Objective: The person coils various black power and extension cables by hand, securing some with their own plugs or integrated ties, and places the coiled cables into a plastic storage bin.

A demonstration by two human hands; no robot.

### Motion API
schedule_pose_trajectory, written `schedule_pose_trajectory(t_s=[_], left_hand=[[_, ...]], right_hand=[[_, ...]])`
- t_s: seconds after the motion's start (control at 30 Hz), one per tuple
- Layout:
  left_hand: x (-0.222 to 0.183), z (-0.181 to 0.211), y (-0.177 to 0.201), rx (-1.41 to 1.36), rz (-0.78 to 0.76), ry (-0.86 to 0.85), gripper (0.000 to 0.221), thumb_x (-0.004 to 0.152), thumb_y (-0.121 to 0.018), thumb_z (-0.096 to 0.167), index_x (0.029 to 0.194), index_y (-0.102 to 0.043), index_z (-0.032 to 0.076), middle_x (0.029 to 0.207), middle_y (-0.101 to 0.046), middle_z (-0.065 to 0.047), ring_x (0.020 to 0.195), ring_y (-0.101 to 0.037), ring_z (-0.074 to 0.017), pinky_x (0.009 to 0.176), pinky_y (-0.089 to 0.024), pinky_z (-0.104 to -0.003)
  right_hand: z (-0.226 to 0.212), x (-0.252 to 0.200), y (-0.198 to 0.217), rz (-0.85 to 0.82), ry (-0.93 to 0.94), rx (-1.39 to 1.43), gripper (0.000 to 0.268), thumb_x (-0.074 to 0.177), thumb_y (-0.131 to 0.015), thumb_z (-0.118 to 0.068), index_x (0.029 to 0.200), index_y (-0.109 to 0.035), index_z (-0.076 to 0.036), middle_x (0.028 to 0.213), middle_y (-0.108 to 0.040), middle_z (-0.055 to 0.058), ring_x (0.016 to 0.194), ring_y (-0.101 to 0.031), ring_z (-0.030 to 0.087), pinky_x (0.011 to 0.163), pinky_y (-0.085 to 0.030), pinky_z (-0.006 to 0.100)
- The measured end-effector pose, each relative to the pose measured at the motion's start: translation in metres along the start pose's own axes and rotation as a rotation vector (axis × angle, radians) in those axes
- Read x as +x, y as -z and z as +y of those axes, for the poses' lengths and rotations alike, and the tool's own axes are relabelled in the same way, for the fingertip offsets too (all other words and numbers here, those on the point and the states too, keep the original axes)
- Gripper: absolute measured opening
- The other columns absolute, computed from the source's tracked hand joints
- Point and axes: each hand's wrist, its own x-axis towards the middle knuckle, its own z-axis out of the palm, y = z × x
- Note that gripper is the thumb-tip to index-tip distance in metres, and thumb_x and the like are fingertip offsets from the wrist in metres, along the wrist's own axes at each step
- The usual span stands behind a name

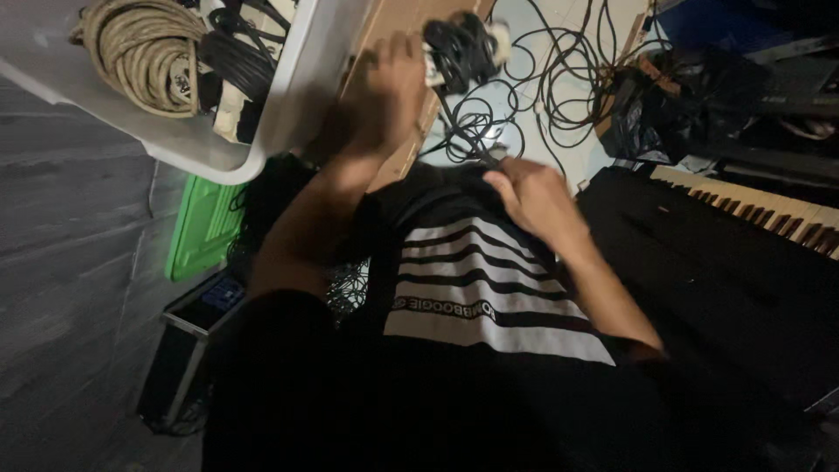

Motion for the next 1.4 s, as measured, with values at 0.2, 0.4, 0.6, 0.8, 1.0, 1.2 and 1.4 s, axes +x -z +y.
schedule_pose_trajectory(t_s=[0.2, 0.4, 0.6, 0.8, 1.0, 1.2, 1.4], left_hand=[[-0.015, 0.045, 0.035, -0.359, -0.083, -0.367, 0.041, 0.079, -0.066, 0.01, 0.12, -0.066, 0.007, 0.11, -0.066, -0.007, 0.105, -0.061, -0.0287, 0.079, -0.052, -0.046], [0.004, 0.059, 0.1, -0.841, 0.104, -0.435, 0.043, 0.086, -0.062, -0.007, 0.128, -0.062, 0.001, 0.128, -0.065, -0.01, 0.112, -0.063, -0.0282, 0.095, -0.056, -0.038], [0.044, 0.039, 0.076, -0.759, 0.256, -0.018, 0.046, 0.082, -0.079, 0.013, 0.122, -0.061, 0.002, 0.113, -0.065, -0.013, 0.106, -0.064, -0.0344, 0.089, -0.057, -0.044], [0.046, 0.04, 0.025, -0.415, 0.1, -0.08, 0.05, 0.074, -0.072, -0.001, 0.122, -0.064, 0.009, 0.118, -0.064, -0.009, 0.108, -0.06, -0.0348, 0.079, -0.057, -0.043], [0.012, 0.083, 0.072, -0.59, 0.025, -0.455, 0.038, 0.08, -0.069, 0.004, 0.117, -0.066, 0.003, 0.11, -0.065, -0.006, 0.105, -0.06, -0.0275, 0.069, -0.056, -0.036], [0.038, 0.043, 0.105, -0.589, 0.14, -0.597, 0.023, 0.094, -0.074, 0.016, 0.111, -0.071, 0.001, 0.1, -0.068, -0.009, 0.095, -0.062, -0.0213, 0.068, -0.057, -0.035], [0.054, 0.017, 0.076, -0.453, -0.086, -0.721, 0.017, 0.086, -0.072, 0.003, 0.102, -0.073, 0.003, 0.093, -0.07, -0.008, 0.099, -0.067, -0.0249, 0.072, -0.059, -0.039]], right_hand=[[0.063, 0.072, 0.061, 0.035, 0.217, -0.279, 0.048, 0.117, -0.06, -0.036, 0.086, -0.079, -0.005, 0.071, -0.069, 0.01, 0.06, -0.063, 0.024, 0.064, -0.051, 0.039], [0.168, 0.094, -0.047, -0.143, -0.196, 0.659, 0.059, 0.121, -0.045, -0.038, 0.076, -0.062, -0.003, 0.064, -0.058, 0.006, 0.058, -0.052, 0.024, 0.06, -0.044, 0.038], [0.112, 0.015, -0.126, -0.285, -0.386, 0.855, 0.068, 0.114, -0.018, -0.046, 0.071, -0.053, -0.007, 0.064, -0.053, 0.004, 0.065, -0.052, 0.018, 0.071, -0.046, 0.032], [0.035, -0.013, 0.043, -0.107, -0.254, -0.144, 0.046, 0.11, -0.053, -0.042, 0.094, -0.07, -0.003, 0.07, -0.062, 0.02, 0.065, -0.06, 0.038, 0.059, -0.048, 0.051], [0.068, 0.053, 0.098, 0.194, 0.171, -0.507, 0.053, 0.116, -0.058, -0.039, 0.07, -0.069, -0.013, 0.053, -0.048, 0.003, 0.044, -0.043, 0.019, 0.051, -0.035, 0.034], [0.092, 0.078, 0.1, 0.187, 0.513, -0.344, 0.059, 0.107, -0.062, -0.058, 0.069, -0.068, -0.013, 0.048, -0.043, -0.001, 0.044, -0.043, 0.015, 0.047, -0.033, 0.032], [0.079, 0.082, 0.103, 0.153, 0.622, -0.415, 0.059, 0.103, -0.074, -0.06, 0.074, -0.066, -0.009, 0.064, -0.056, 0.002, 0.059, -0.059, 0.02, 0.063, -0.048, 0.03]])
